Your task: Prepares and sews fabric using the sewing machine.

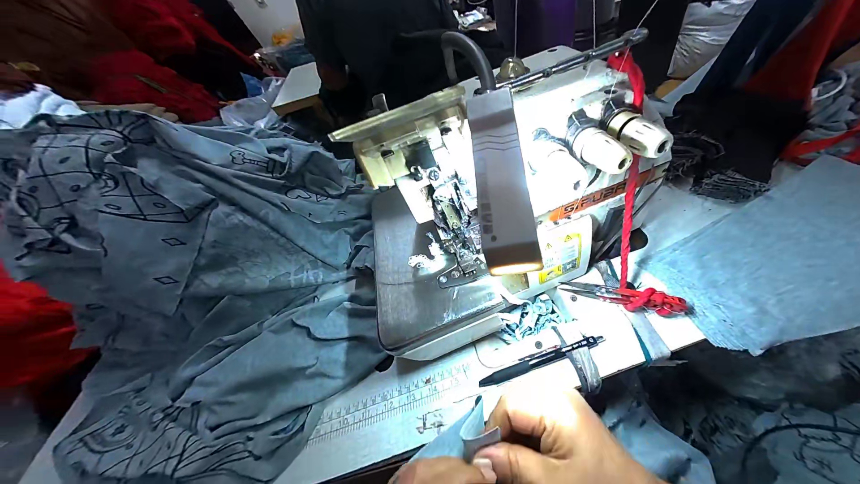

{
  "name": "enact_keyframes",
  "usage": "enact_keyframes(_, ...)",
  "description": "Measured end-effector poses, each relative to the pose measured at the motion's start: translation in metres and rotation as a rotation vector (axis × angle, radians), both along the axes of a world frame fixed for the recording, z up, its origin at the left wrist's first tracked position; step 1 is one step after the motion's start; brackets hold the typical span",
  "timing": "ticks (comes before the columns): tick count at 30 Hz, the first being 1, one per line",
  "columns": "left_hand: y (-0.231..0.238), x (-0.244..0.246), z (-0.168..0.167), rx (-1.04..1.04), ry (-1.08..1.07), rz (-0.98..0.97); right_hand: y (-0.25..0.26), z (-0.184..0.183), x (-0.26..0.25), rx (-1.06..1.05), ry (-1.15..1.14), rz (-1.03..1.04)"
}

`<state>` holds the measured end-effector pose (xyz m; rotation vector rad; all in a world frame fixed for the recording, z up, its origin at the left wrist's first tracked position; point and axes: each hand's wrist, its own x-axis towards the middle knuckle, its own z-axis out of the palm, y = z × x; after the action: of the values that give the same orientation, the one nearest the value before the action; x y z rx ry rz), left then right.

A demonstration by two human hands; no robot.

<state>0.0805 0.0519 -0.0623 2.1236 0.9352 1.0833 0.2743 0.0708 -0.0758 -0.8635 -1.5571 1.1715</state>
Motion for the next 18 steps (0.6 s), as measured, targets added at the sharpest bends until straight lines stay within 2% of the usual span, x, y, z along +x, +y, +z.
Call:
enact_keyframes(4, 0.008, 0.003, 0.004, -0.045, 0.028, 0.072, -0.009, 0.005, 0.0, -0.07, -0.028, 0.021)
enact_keyframes(10, 0.009, 0.001, 0.002, -0.059, 0.055, 0.084, -0.014, 0.011, 0.004, 0.081, -0.182, -0.02)
enact_keyframes(18, 0.008, 0.007, 0.003, -0.088, 0.026, 0.102, -0.017, 0.011, 0.0, 0.186, -0.237, -0.078)
